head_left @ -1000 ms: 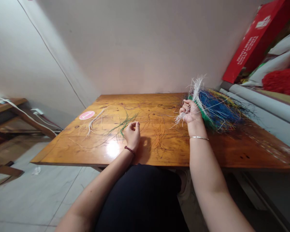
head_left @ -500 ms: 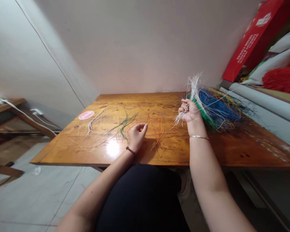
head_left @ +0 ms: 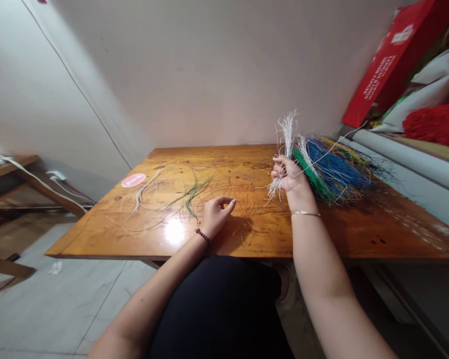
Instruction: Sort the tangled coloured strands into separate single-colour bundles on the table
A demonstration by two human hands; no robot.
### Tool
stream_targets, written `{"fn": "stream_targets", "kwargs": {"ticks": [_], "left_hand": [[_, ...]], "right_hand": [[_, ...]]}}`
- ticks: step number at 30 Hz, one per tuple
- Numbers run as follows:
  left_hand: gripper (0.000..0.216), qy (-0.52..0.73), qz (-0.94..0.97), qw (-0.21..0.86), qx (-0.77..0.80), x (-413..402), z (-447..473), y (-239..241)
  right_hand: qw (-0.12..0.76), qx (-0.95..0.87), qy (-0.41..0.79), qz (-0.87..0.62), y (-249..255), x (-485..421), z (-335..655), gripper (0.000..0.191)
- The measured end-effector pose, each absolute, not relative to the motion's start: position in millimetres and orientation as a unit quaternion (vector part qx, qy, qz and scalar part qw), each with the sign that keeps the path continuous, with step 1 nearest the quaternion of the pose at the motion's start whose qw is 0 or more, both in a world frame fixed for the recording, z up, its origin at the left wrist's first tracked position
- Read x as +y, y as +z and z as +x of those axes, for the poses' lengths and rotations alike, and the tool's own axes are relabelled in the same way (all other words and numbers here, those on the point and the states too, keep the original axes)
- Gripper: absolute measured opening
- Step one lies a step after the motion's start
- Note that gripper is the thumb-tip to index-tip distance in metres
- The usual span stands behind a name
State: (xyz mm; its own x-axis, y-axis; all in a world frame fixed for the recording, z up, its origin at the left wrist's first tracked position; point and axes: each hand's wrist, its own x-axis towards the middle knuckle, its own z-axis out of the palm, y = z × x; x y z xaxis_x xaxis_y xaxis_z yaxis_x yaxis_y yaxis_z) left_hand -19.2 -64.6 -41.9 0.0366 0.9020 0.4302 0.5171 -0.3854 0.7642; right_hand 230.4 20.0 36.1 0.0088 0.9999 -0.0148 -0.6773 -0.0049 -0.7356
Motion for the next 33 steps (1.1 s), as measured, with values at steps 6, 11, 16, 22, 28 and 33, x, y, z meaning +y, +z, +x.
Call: {"fn": "stream_targets", "kwargs": {"ticks": [6,11,16,22,28,33], "left_hand": [[0.016,0.403,0.75,0.236,0.468,-69.7,-15.4,-42.1],[0.018,0.354,0.785,0.282,0.422,-71.1,-14.9,-43.1],[0.028,0.355,0.785,0.294,0.413,-71.6,-14.9,-42.3],[0.031,0.374,0.763,0.296,0.437,-73.7,-15.3,-36.9],[0.028,0.406,0.763,0.271,0.425,-70.8,-17.8,-39.5],[0.022,0.47,0.76,0.143,0.425,-72.1,-14.7,-35.0]], "right_hand": [[0.612,-0.318,0.653,-0.312,38.7,15.4,222.9,0.054],[0.595,-0.354,0.649,-0.316,38.3,12.1,218.3,0.053],[0.585,-0.346,0.672,-0.294,39.5,8.8,215.3,0.053],[0.592,-0.31,0.712,-0.215,43.1,5.7,215.0,0.06],[0.581,-0.306,0.722,-0.217,44.5,5.7,214.2,0.062],[0.583,-0.309,0.719,-0.22,42.3,9.4,208.4,0.062]]}}
